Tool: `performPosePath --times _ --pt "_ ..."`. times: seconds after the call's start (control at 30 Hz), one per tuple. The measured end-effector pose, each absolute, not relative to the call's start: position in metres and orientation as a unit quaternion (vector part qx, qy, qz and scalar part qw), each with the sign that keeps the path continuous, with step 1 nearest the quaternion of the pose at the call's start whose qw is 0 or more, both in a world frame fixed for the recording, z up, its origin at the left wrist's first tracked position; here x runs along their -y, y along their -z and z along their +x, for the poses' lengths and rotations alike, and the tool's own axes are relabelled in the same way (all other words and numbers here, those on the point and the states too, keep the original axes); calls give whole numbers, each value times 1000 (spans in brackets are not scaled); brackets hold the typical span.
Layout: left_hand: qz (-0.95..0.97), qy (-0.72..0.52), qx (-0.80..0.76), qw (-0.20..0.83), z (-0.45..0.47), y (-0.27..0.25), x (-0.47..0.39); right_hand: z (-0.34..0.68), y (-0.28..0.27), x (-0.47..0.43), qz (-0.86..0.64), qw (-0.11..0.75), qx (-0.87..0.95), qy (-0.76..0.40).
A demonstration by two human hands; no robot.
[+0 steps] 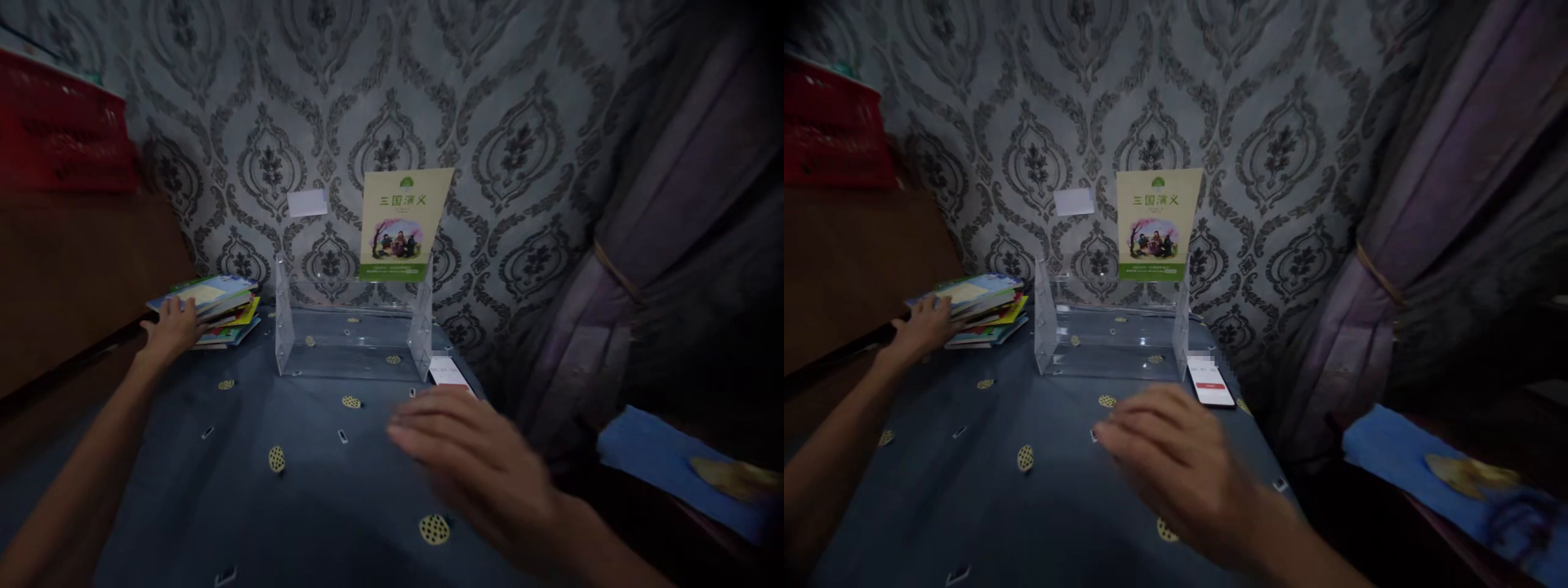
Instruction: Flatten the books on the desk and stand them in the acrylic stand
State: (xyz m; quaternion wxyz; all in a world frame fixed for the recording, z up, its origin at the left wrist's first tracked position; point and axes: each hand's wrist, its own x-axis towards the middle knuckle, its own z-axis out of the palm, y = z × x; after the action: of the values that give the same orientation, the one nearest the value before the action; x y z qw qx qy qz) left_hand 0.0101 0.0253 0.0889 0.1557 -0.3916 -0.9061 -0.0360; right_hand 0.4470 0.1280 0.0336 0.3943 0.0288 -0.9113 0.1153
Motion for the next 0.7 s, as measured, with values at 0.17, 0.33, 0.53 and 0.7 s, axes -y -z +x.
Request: performPosePath --times 0.17,0.33,0.53,0.7 --pt "-392 -9 903 175 -21 -69 -24 420 0 -117 51 314 942 -103" --pt "-405 -52 894 186 -30 -78 -21 414 34 -114 -7 258 952 -165" --pt "-401 -94 891 191 -34 -95 -18 413 54 -111 -51 231 942 -238" --pt "-390 -113 886 224 -29 -100 -18 417 78 -116 -101 177 932 -299"
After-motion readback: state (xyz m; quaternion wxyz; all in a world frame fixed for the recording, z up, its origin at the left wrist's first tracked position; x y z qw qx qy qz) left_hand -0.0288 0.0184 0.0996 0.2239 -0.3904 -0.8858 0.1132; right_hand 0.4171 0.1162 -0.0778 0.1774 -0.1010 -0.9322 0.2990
